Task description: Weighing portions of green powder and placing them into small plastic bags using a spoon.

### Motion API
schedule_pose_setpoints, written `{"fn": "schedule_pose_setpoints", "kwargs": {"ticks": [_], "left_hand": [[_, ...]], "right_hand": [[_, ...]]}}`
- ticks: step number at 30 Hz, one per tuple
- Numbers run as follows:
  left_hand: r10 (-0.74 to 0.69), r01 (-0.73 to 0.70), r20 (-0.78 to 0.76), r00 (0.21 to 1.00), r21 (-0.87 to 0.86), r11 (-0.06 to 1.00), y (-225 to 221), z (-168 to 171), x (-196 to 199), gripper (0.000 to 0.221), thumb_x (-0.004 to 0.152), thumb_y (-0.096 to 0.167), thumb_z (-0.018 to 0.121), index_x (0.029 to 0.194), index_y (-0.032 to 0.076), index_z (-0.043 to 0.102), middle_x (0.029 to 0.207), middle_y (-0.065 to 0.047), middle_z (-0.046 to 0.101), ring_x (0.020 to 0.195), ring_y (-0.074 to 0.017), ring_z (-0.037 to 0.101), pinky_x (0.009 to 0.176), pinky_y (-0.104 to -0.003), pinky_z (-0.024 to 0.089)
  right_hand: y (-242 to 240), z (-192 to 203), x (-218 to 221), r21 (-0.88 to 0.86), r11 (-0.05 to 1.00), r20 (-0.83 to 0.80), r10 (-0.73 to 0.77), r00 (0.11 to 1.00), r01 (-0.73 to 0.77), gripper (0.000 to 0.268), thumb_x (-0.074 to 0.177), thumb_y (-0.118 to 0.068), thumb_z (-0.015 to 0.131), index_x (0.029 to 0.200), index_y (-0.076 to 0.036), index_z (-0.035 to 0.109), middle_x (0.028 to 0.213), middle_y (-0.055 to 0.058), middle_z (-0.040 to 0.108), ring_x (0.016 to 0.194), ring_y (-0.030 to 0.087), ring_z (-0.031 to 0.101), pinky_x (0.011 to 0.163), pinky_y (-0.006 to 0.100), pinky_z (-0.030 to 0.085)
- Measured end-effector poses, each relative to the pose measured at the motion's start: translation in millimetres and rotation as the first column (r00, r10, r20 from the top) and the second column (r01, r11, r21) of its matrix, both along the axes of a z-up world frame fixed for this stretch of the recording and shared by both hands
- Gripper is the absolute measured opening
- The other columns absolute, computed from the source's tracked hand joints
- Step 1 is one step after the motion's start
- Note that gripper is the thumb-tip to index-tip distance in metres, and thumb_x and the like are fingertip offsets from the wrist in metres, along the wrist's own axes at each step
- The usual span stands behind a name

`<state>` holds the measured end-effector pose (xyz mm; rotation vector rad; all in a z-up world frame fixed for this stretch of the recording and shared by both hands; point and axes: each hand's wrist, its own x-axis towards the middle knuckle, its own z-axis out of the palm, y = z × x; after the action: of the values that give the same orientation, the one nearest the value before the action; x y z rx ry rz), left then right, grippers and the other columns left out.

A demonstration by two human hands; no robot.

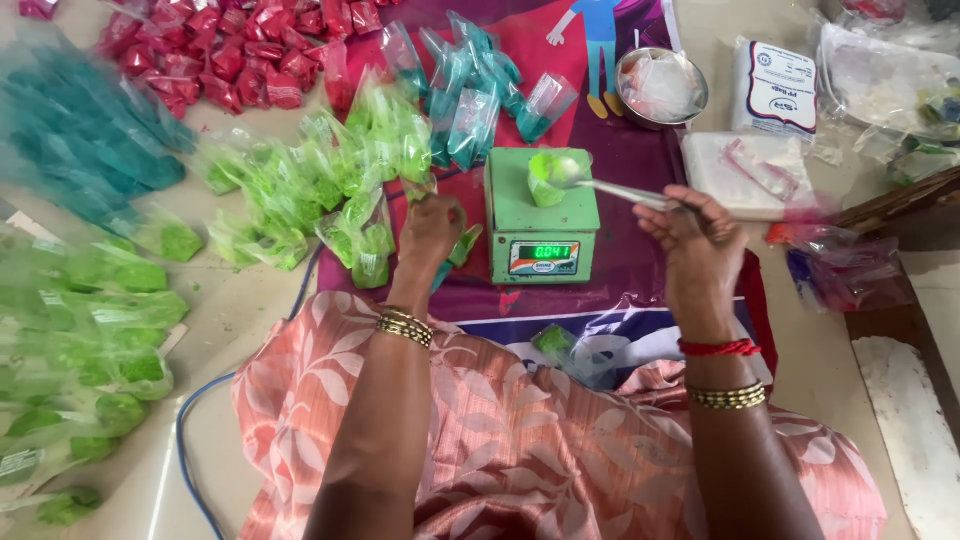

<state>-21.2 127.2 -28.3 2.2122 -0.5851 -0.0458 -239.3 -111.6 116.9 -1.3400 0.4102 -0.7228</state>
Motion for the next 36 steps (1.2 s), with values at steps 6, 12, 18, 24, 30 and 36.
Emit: {"fn": "schedule_pose_setpoints", "kwargs": {"ticks": [6, 12, 18, 24, 30, 36], "left_hand": [[0.024, -0.02, -0.049, 0.999, 0.067, 0.998, -22, -130, 34, 0.01, 0.094, 0.014, 0.068, 0.097, 0.009, 0.076, 0.105, -0.022, 0.073, 0.098, -0.0411, 0.072, 0.085, -0.051, 0.057], [-0.057, 0.053, -0.054, 0.997, -0.066, 0.996, -13, -70, 12, 0.021, 0.088, 0.009, 0.068, 0.107, 0.003, 0.073, 0.108, -0.024, 0.072, 0.103, -0.0413, 0.07, 0.086, -0.049, 0.056], [-0.072, 0.071, -0.117, 0.991, -0.015, 0.997, -15, -89, 19, 0.028, 0.09, 0.006, 0.059, 0.115, 0.007, 0.071, 0.118, -0.023, 0.071, 0.114, -0.0407, 0.066, 0.096, -0.048, 0.054], [-0.121, 0.123, -0.051, 0.991, 0.037, 0.992, -18, -119, 30, 0.03, 0.09, 0.01, 0.056, 0.117, 0.007, 0.069, 0.122, -0.025, 0.067, 0.118, -0.0436, 0.06, 0.1, -0.051, 0.048], [-0.113, 0.113, -0.002, 0.994, 0.04, 0.993, -11, -92, 18, 0.026, 0.096, 0.015, 0.053, 0.116, 0.007, 0.068, 0.12, -0.024, 0.068, 0.119, -0.0448, 0.06, 0.1, -0.052, 0.05], [-0.072, 0.073, 0.038, 0.997, -0.027, 0.997, -13, -81, 16, 0.024, 0.091, 0.013, 0.06, 0.111, 0.005, 0.071, 0.115, -0.024, 0.069, 0.108, -0.0421, 0.066, 0.093, -0.05, 0.054]], "right_hand": [[33, -37, 7, -0.041, 0.999, -0.17, 0.024, 0.985, -0.031, 0.013, 0.102, 0.003, 0.059, 0.11, 0.001, 0.07, 0.103, 0.017, 0.076, 0.091, 0.024, 0.078, 0.081, 0.035, 0.067], [53, -79, 25, -0.124, 0.989, -0.186, 0.057, 0.981, -0.081, 0.015, 0.101, 0.006, 0.058, 0.112, 0.005, 0.068, 0.098, 0.014, 0.072, 0.094, 0.026, 0.079, 0.081, 0.032, 0.067], [82, -88, 42, -0.551, 0.814, -0.433, -0.092, 0.897, -0.182, 0.023, 0.103, 0.002, 0.054, 0.12, 0.001, 0.069, 0.097, 0.015, 0.077, 0.1, 0.02, 0.08, 0.047, 0.032, 0.053], [122, -100, 33, -0.993, -0.057, -0.103, 0.021, 0.994, -0.102, 0.029, 0.104, -0.006, 0.051, 0.129, -0.001, 0.065, 0.123, 0.015, 0.071, 0.101, 0.021, 0.073, 0.08, 0.028, 0.061], [82, -62, 16, -0.778, 0.627, -0.109, -0.078, 0.991, -0.036, 0.019, 0.102, 0.002, 0.06, 0.115, -0.003, 0.073, 0.111, 0.014, 0.078, 0.093, 0.017, 0.075, 0.075, 0.03, 0.063], [4, -6, -23, -0.051, 0.999, 0.1, -0.011, 0.995, 0.017, 0.017, 0.104, 0.006, 0.061, 0.117, 0.001, 0.072, 0.1, 0.016, 0.075, 0.095, 0.026, 0.078, 0.089, 0.037, 0.067]]}}
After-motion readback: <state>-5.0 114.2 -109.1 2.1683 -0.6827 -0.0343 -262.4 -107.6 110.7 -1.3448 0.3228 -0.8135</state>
